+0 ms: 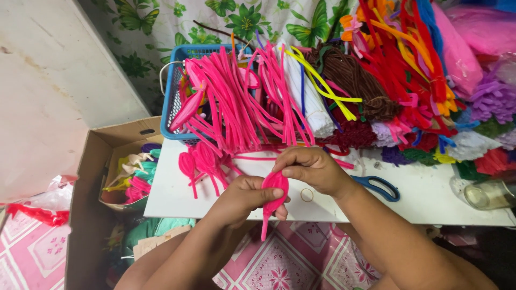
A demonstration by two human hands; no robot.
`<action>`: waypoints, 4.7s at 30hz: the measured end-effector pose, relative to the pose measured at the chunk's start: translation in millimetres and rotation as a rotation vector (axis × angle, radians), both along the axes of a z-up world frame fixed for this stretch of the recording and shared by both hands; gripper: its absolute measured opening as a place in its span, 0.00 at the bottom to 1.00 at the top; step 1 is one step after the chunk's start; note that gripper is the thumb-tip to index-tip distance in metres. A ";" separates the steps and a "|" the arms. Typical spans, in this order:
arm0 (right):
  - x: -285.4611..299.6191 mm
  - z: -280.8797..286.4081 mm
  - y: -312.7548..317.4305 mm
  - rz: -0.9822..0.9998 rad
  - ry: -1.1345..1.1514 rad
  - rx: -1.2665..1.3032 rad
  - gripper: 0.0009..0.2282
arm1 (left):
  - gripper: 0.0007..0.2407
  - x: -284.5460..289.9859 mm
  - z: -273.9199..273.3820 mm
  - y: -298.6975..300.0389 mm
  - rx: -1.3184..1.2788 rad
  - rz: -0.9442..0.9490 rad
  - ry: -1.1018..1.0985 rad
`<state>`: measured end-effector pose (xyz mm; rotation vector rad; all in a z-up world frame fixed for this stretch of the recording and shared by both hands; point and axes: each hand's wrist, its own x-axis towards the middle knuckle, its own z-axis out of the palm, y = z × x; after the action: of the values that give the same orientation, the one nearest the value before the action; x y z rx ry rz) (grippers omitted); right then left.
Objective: The person selects pink pipe cleaners, folds them into petal shapes, and secures the bundle with a rubber band.
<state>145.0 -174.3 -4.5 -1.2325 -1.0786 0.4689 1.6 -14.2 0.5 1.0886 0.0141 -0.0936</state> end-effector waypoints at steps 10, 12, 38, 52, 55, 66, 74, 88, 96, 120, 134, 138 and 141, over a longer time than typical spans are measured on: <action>12.3 -58.5 -25.3 -0.096 0.189 -0.281 0.07 | 0.12 25.7 -71.0 -5.3 0.546 0.007 0.003; 5.3 -71.8 -23.6 -0.177 0.198 -0.279 0.06 | 0.04 28.1 -73.3 5.0 0.641 0.092 -0.044; -34.0 -117.4 126.8 -0.487 -0.490 -0.727 0.06 | 0.18 24.2 -104.6 183.6 1.366 0.479 0.515; -65.9 -85.5 167.5 -0.378 -0.467 -0.380 0.04 | 0.17 -6.6 -59.7 187.3 0.148 0.761 0.316; -65.4 -86.2 182.1 -0.372 -0.506 -0.400 0.05 | 0.22 -1.5 -73.5 192.8 -0.088 0.737 0.253; -48.1 -108.1 156.7 -0.425 -0.777 -1.065 0.10 | 0.15 -11.2 -59.3 187.6 0.369 0.918 0.340; -57.4 -94.8 170.1 -0.425 -0.219 -0.669 0.08 | 0.16 6.9 -99.6 182.4 0.211 0.913 0.333; -38.1 -103.3 151.9 -0.591 -0.750 -0.857 0.16 | 0.25 -7.2 -72.2 186.8 0.126 0.852 0.185; -0.8 -136.2 159.9 -0.636 -0.734 -0.801 0.13 | 0.25 -10.6 -71.4 177.6 0.133 0.857 0.185; -33.4 -120.0 144.6 -0.533 -0.621 -0.920 0.19 | 0.23 -15.4 -52.9 177.6 0.350 0.907 0.157; -53.8 -91.6 174.9 -0.501 -0.605 -0.370 0.10 | 0.23 -5.2 -52.9 158.4 0.137 0.824 0.043; -52.9 -83.3 169.8 -0.370 -0.433 -0.406 0.16 | 0.28 -1.3 -69.2 168.7 0.376 0.828 0.069; -19.9 -104.2 159.3 -0.417 -0.612 -0.490 0.12 | 0.26 -14.5 -46.3 171.3 0.407 0.935 0.082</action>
<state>125.2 -15.0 -108.7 -2.0689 -1.1986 0.0150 -12.9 157.2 -45.8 1.3854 0.6318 0.7325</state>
